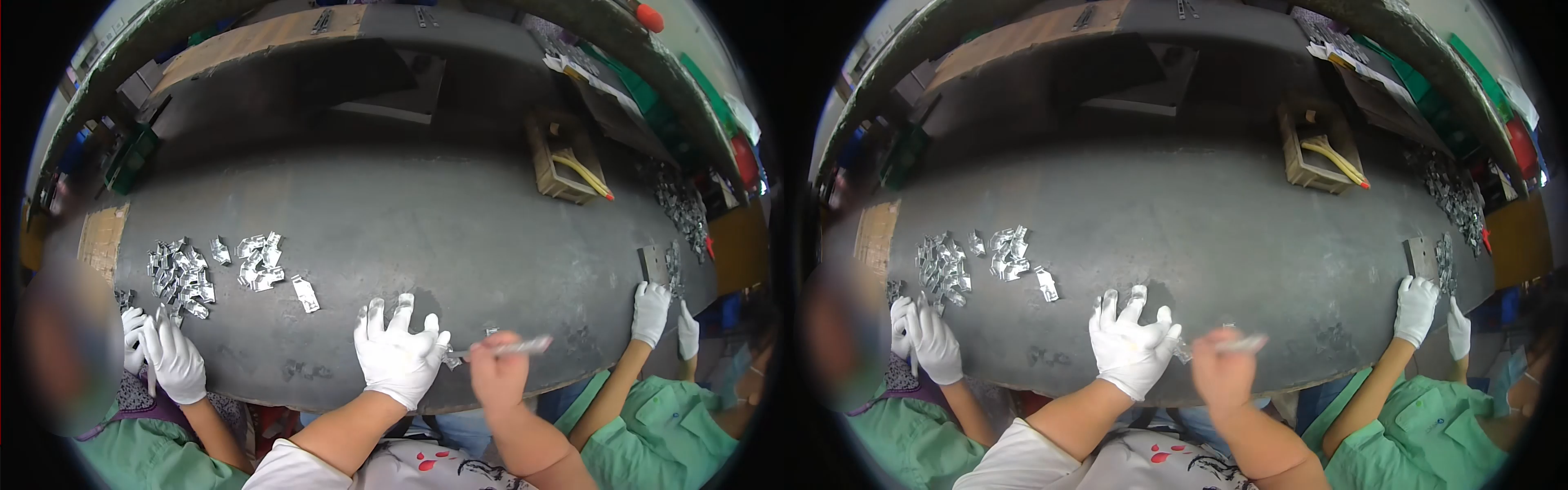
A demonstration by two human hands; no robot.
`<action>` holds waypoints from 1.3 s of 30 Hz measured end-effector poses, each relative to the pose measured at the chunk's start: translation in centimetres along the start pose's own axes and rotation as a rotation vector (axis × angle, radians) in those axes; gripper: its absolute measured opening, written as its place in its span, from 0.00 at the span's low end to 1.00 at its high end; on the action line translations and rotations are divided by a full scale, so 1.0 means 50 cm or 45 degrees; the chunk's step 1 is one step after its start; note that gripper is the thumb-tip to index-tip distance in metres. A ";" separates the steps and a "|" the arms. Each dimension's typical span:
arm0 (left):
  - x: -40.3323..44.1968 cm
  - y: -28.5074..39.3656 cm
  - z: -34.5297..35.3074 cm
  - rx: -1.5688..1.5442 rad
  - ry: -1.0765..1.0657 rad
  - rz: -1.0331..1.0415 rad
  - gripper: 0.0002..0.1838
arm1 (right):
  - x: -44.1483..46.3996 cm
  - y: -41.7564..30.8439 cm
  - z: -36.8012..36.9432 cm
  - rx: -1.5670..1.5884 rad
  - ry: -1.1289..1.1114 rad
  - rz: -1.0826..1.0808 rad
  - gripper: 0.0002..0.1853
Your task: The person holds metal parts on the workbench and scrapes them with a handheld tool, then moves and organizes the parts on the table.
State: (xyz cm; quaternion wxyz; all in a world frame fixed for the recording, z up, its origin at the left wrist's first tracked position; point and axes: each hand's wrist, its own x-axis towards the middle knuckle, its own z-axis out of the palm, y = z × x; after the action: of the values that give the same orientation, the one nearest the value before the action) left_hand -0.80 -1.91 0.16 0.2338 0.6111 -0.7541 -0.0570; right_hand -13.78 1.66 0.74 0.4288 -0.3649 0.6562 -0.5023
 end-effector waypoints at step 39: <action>-0.005 0.006 0.003 0.056 -0.098 -0.046 0.13 | -0.030 -0.019 -0.009 -0.581 -0.169 -0.900 0.08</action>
State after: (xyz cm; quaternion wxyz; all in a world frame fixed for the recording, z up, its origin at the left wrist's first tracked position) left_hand -1.08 -1.64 0.10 0.1903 0.6269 -0.7524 -0.0682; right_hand -13.59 2.96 2.00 0.1798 -0.6844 0.5563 -0.4356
